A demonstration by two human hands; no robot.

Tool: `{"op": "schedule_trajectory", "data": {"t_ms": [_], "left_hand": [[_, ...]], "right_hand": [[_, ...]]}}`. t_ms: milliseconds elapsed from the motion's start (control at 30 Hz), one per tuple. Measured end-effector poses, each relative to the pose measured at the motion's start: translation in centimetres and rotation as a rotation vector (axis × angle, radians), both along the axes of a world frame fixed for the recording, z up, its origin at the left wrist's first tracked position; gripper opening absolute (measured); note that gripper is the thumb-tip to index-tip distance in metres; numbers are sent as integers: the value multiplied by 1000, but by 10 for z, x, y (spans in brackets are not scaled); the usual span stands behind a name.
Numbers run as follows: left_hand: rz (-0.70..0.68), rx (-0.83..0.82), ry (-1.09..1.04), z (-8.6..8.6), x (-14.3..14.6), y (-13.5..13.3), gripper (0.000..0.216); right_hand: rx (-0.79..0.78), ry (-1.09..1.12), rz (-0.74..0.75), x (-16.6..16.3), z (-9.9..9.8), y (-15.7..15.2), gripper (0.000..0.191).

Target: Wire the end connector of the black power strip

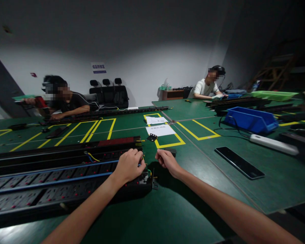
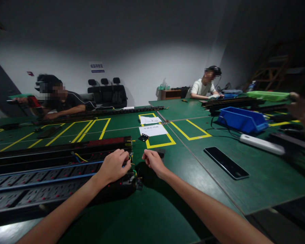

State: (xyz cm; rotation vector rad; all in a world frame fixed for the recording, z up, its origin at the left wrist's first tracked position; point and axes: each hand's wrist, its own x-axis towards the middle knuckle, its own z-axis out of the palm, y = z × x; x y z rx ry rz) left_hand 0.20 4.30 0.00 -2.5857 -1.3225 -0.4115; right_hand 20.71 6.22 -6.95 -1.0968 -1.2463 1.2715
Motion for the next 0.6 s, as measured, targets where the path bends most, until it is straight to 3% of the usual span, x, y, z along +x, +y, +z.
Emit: {"op": "schedule_trajectory", "data": {"t_ms": [267, 600], "left_hand": [[18, -127, 23, -6, -3, 5, 27], [-51, -120, 44, -4, -5, 6, 26]], "right_hand": [[-13, 21, 2, -1, 2, -1, 42], [-6, 21, -5, -2, 2, -1, 43]]}}
